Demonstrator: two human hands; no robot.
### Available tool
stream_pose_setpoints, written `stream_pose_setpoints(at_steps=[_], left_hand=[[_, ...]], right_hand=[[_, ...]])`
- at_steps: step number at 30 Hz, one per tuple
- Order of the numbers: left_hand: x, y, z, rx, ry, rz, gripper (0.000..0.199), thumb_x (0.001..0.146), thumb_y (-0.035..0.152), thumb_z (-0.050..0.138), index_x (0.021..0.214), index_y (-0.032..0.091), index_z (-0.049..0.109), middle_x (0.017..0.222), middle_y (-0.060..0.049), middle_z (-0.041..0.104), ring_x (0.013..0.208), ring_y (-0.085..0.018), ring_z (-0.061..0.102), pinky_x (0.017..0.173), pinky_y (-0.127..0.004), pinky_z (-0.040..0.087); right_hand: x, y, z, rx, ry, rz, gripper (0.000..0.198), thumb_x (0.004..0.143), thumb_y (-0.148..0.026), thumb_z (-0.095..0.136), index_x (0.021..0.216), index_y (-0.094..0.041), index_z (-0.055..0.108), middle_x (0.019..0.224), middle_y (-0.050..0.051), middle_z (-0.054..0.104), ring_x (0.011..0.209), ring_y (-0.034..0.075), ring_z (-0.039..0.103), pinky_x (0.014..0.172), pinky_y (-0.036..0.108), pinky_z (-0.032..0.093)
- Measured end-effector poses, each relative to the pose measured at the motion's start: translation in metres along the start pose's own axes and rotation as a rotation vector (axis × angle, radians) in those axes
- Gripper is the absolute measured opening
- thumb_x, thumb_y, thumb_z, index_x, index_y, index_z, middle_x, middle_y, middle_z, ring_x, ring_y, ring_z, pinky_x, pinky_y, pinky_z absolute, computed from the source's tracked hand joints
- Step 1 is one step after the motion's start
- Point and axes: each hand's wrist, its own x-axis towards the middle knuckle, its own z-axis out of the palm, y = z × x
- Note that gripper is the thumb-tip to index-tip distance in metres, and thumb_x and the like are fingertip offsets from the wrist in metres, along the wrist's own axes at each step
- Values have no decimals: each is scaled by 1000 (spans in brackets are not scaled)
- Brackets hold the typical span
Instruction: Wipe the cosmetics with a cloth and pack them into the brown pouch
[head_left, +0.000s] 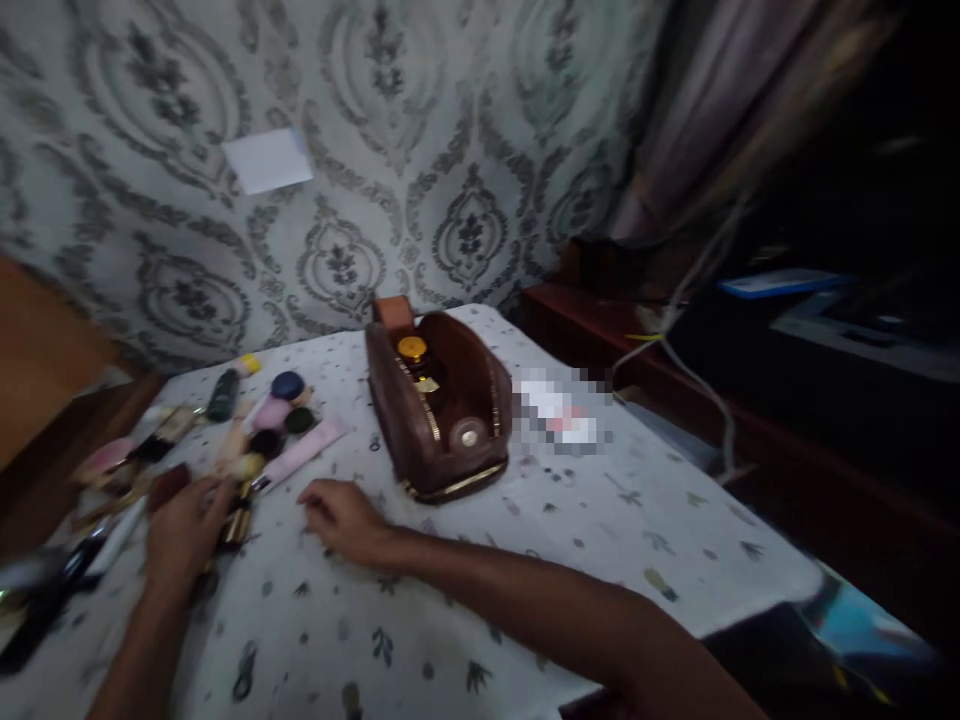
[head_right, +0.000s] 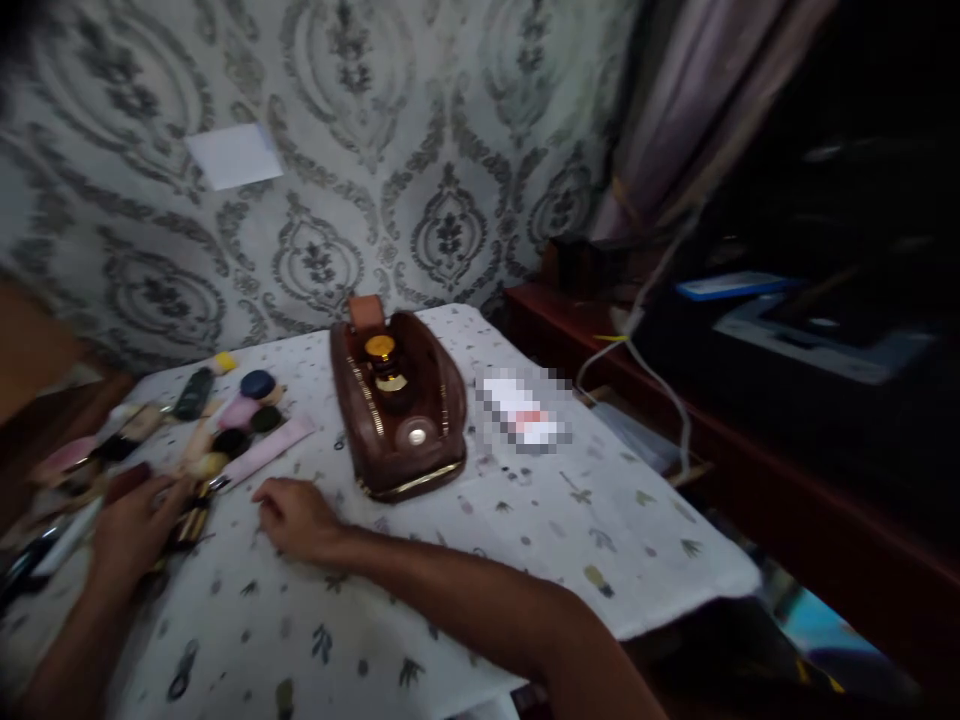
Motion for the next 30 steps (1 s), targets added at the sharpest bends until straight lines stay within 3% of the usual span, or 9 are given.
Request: stream_pose_setpoints(at_steps=[2,6,11,15,20,25,30], left_hand=[[-3,12,-3,-66,-1,-42,31,76,44,55,77,18,72,68,-2,66,64,-17,55,58,-23,35],[-4,12,-5,-280,93,-92,34,80,45,50,67,17,65,57,1,55,57,-15,50,55,-24,35],[-5,-5,-14,-323,246,-109,32,87,41,45,85,15,64,84,-4,66,83,-18,60,73,-25,46],[-5,-12,-23,-340,294,-113,33,92,37,39,99,15,61,87,-4,66,72,-15,60,65,-24,47],[1,-12,-23,-237,204,-55,33,91,31,43,111,15,64,79,-2,67,63,-16,58,67,-28,49],[10,-1,-10,-45,55,38,36,87,26,54,120,14,63,118,-14,68,105,-27,63,95,-40,47],[7,5,2,98,-21,55,41,91,22,51,131,16,55,125,-15,64,119,-28,58,99,-39,47]], right_hand=[[1,3,3,59,4,5,18,85,-8,52,95,-17,64,80,0,66,73,13,62,67,22,48],[4,3,5,184,-21,28,14,88,-11,49,93,-17,61,76,-1,62,71,12,65,63,20,48],[5,0,4,148,-32,17,13,87,-14,48,91,-16,61,73,-1,63,69,13,66,61,22,48],[10,1,6,210,-39,94,12,81,-16,52,87,-17,62,69,-1,63,65,13,64,55,21,46],[16,-1,15,388,37,254,10,72,-19,57,81,-17,62,65,-2,62,59,13,62,52,22,46],[3,-6,21,458,84,212,19,73,-31,59,86,-18,63,74,2,66,63,15,63,56,25,50],[-13,-6,19,391,56,111,24,75,-38,59,87,-18,62,76,2,64,63,16,61,57,28,50]])
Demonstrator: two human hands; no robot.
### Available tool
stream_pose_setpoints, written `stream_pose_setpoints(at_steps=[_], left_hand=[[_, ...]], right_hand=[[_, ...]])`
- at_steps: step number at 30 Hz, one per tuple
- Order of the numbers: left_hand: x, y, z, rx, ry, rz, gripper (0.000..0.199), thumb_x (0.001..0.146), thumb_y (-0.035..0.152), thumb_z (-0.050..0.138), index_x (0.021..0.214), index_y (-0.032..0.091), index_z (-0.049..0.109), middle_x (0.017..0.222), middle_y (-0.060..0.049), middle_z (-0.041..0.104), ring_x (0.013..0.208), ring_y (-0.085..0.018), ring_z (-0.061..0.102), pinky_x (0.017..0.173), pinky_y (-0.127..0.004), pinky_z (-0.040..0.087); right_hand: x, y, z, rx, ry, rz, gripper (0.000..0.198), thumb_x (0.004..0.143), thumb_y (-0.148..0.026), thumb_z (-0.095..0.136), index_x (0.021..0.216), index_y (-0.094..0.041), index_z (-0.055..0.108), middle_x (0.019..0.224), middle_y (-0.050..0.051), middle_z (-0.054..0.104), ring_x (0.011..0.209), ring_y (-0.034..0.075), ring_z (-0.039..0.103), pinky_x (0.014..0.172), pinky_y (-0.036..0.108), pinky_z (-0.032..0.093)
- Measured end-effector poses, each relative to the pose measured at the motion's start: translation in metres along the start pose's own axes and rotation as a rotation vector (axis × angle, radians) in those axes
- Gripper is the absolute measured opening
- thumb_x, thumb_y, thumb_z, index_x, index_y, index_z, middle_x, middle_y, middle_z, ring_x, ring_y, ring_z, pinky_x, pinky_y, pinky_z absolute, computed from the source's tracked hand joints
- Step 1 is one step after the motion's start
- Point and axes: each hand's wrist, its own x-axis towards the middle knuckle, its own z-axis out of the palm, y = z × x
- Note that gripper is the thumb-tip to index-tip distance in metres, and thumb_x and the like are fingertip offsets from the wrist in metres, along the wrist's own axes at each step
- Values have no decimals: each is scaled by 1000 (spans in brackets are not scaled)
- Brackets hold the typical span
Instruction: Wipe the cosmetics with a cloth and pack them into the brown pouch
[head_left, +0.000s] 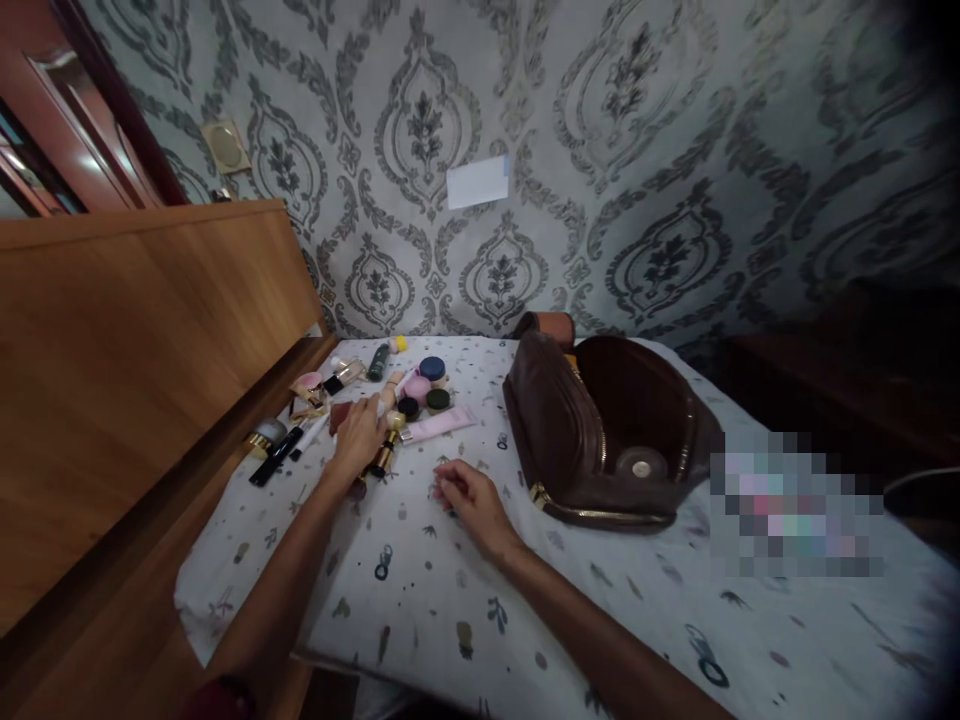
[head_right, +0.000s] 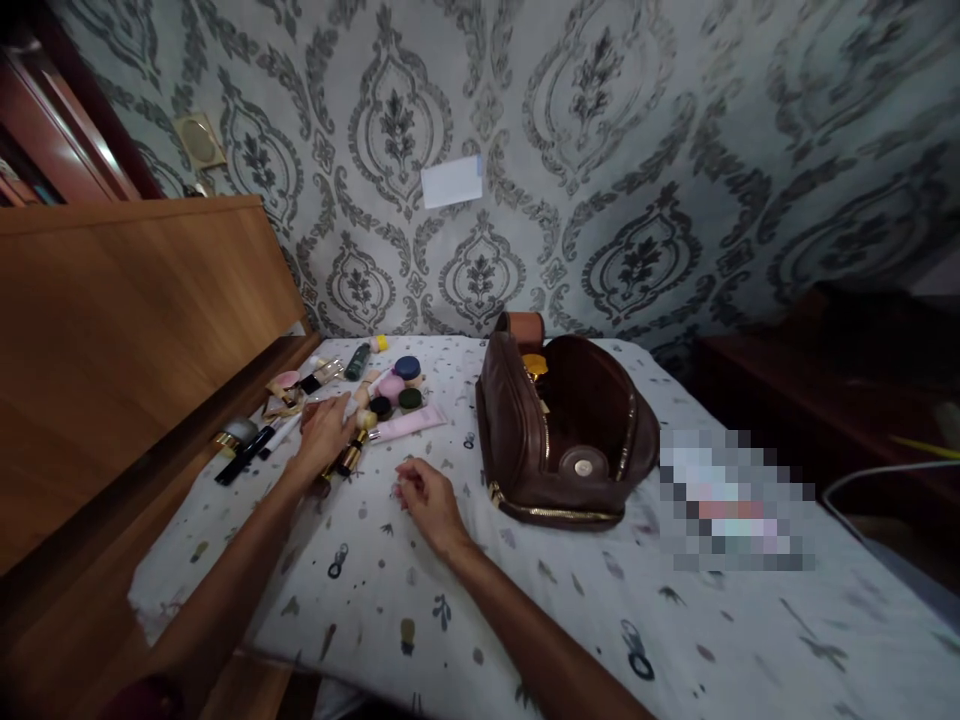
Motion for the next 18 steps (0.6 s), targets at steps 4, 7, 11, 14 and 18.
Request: stream_pose_setpoints(at_steps=[4,7,11,14,18], left_hand=[[-3,-4,3,43,-24,4,42,92,21,49,133,11,54,125,-18,64,119,-29,59,98,-40,48],[0,-8,2,50,-18,6,40,93,22,48,130,9,57,126,-18,65,119,-29,60,100,-41,47],[12,-10,1,65,14,-2,40,93,20,46,129,10,58,126,-16,67,117,-27,62,102,-41,47],[22,-10,-4,86,43,-13,41,92,17,46,131,12,57,128,-14,66,118,-25,62,101,-38,47],[26,-16,-27,136,93,-65,43,91,14,43,132,13,56,130,-15,64,119,-25,60,101,-38,47]], right_hand=[[-2,0,-1,-47,-20,-12,22,78,-38,56,88,-19,61,72,2,63,64,17,61,57,29,50],[0,2,0,-69,-24,-26,22,79,-38,55,87,-19,61,70,2,63,61,16,59,57,29,49],[1,2,-1,-81,-33,-35,23,79,-38,54,88,-18,62,72,3,64,61,16,60,56,29,49],[2,3,-3,-82,-37,-43,25,79,-39,55,90,-18,63,73,3,65,62,17,61,57,29,49],[2,4,-4,-92,-45,-38,26,80,-41,56,89,-17,63,74,4,65,63,18,62,57,29,49]])
